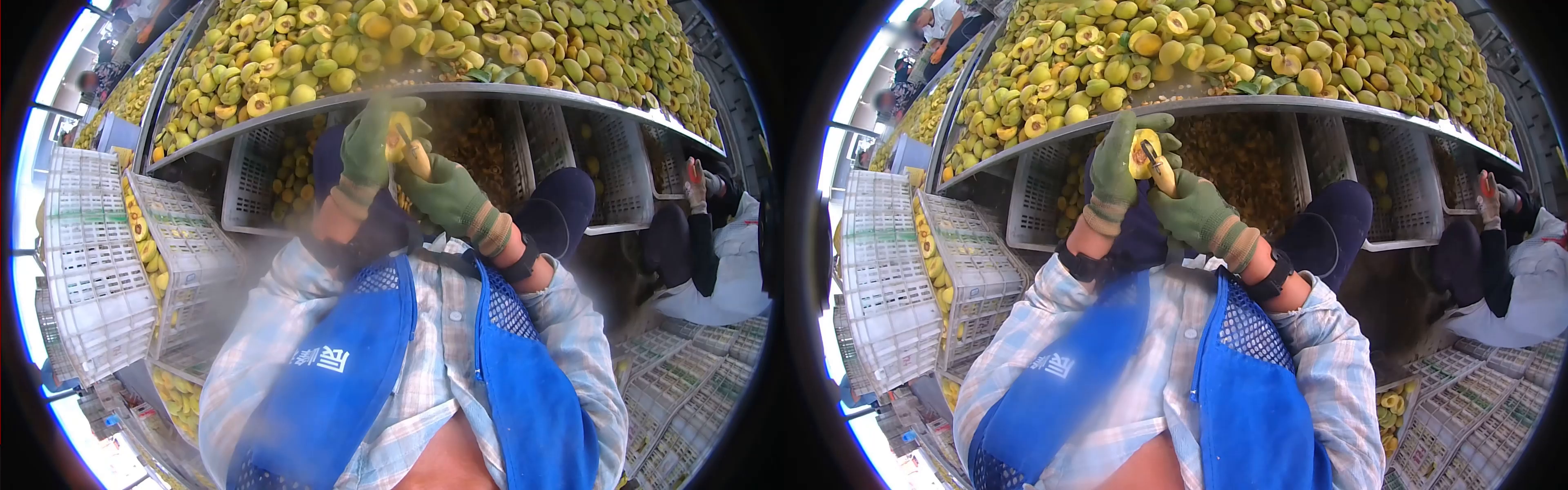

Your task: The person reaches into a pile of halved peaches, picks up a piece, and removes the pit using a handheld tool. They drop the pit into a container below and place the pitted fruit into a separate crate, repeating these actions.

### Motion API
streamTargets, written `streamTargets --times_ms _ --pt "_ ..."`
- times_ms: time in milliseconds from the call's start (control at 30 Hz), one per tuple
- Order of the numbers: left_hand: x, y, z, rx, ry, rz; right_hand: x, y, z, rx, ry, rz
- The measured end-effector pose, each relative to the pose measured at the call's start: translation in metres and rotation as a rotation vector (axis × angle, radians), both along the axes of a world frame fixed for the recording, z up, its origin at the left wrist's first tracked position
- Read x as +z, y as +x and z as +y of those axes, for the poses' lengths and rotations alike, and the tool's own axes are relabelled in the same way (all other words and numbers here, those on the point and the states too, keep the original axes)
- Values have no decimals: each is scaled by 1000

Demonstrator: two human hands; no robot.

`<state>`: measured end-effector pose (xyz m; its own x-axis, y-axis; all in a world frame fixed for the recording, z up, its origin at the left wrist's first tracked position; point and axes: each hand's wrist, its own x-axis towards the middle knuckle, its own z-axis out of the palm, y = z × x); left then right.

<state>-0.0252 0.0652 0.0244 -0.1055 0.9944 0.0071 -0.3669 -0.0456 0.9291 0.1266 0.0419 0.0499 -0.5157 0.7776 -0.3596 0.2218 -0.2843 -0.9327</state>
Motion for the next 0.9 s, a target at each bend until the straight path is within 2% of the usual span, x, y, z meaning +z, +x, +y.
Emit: streamTargets --times_ms 67,200,300,367,400,500,600,700,800,900 --pt "1 -3 0 -37 -21 67 4 2 1 36 -72 5" --pt "1 -13 -1 -145 -52 112 13 5 0 87 -54 -43" --pt "1 -13 0 -181 -139 -17 10 10 2 159 -13 -81" --pt "-6 -27 9 -359 -218 76 14 14 7 251 -43 -194" --pt "-8 -31 11 -450 -257 122 7 16 7 232 -100 -120" --pt "5 -28 15 -461 -294 194 -17 17 4 135 -221 79" --pt "2 -20 12 -387 -225 108 -16 7 -9 -32 -244 177" --pt "-2 -6 9 -244 -171 29 -17 5 -8 -23 -331 315" --pt "2 0 3 -200 -186 -33 -13 2 -13 -85 -363 399" --pt "-4 2 2 -199 -142 -69 -5 2 -15 -107 -316 343"
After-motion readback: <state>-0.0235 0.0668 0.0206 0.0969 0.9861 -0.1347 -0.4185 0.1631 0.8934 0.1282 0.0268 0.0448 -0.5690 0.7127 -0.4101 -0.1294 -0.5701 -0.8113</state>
